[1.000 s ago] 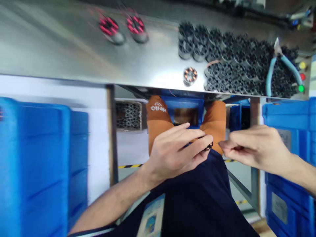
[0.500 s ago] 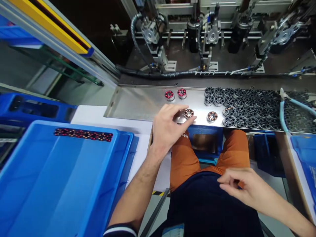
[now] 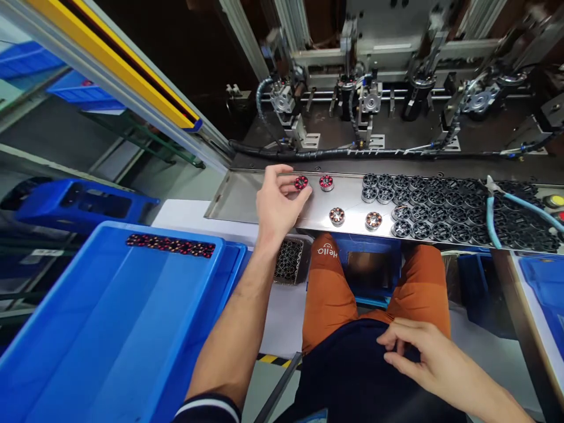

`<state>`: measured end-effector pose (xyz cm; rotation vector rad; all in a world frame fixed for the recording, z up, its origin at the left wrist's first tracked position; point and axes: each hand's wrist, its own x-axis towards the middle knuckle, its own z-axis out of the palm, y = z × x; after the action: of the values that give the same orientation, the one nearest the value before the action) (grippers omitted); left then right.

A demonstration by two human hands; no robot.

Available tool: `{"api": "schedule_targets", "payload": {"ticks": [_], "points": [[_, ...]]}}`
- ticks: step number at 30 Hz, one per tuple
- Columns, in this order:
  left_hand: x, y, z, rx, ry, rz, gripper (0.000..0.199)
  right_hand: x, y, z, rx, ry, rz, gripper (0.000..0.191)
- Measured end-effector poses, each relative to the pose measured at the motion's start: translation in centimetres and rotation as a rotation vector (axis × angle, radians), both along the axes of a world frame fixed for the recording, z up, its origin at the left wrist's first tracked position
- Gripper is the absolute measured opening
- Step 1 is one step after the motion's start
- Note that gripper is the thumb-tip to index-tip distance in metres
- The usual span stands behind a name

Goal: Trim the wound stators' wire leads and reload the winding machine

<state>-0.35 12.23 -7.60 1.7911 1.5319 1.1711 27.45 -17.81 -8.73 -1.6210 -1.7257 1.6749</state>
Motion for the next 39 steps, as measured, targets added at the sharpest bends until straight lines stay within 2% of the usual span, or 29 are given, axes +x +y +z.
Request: {"api": "schedule_targets", "payload": {"ticks": [2,4,5,7,9,12,17,21,24,26,29,32,34,36,39], "points": [[0.8,-3.7,1.9,0.125,-0.078,-0.071,0.055,0.5,0.4,1.0,0.094,0.027,-0.108,0.019],[1.8,-8.1,3.9,0.244,-0.108,-0.224,0.062,0.9,1.1,2.6,0.219,0.054,-0.316,0.014],[2.4,-10.3,4.9,0.255,-0.092,-0.309,0.066,0.9,1.5,3.6,0.284,0.08,-0.433,0.012],[3.7,-13.5,6.2,0.24,-0.058,-0.471,0.069,0.6,2.9,5.5,0.366,0.2,-0.601,0.027],[4.8,-15.4,6.7,0.245,-0.027,-0.605,0.072,0.1,4.3,6.8,0.323,0.359,-0.614,0.048],[5.8,-16.2,6.1,0.245,0.006,-0.695,0.069,-0.4,5.7,7.2,0.219,0.472,-0.588,0.054],[5.1,-16.8,4.6,0.277,0.119,-0.55,0.049,0.4,5.7,6.6,0.206,0.47,-0.666,0.036],[4.4,-17.3,3.9,0.24,0.171,-0.591,0.028,1.1,5.6,6.5,0.215,0.437,-0.703,0.035],[4.4,-16.8,3.1,0.196,0.164,-0.627,0.023,1.4,5.6,6.3,0.217,0.419,-0.685,0.036],[4.2,-15.9,2.0,0.152,0.172,-0.631,0.019,1.5,5.6,6.0,0.198,0.48,-0.684,0.037],[3.7,-14.9,-0.4,0.1,0.136,-0.513,0.012,1.2,5.7,5.4,0.134,0.624,-0.733,0.036],[4.1,-15.4,-1.8,0.021,0.016,-0.325,0.012,0.4,6.0,5.0,0.076,0.681,-0.802,0.037],[5.2,-16.6,-1.6,0.007,-0.134,-0.294,0.027,-0.5,6.2,4.8,0.087,0.672,-0.837,0.042],[6.7,-17.7,-0.7,0.045,-0.301,-0.322,0.044,-1.3,6.5,4.6,0.116,0.651,-0.866,0.045],[8.9,-18.5,0.4,0.04,-0.437,-0.33,0.044,-2.1,6.8,4.5,0.149,0.607,-0.902,0.05]]}}
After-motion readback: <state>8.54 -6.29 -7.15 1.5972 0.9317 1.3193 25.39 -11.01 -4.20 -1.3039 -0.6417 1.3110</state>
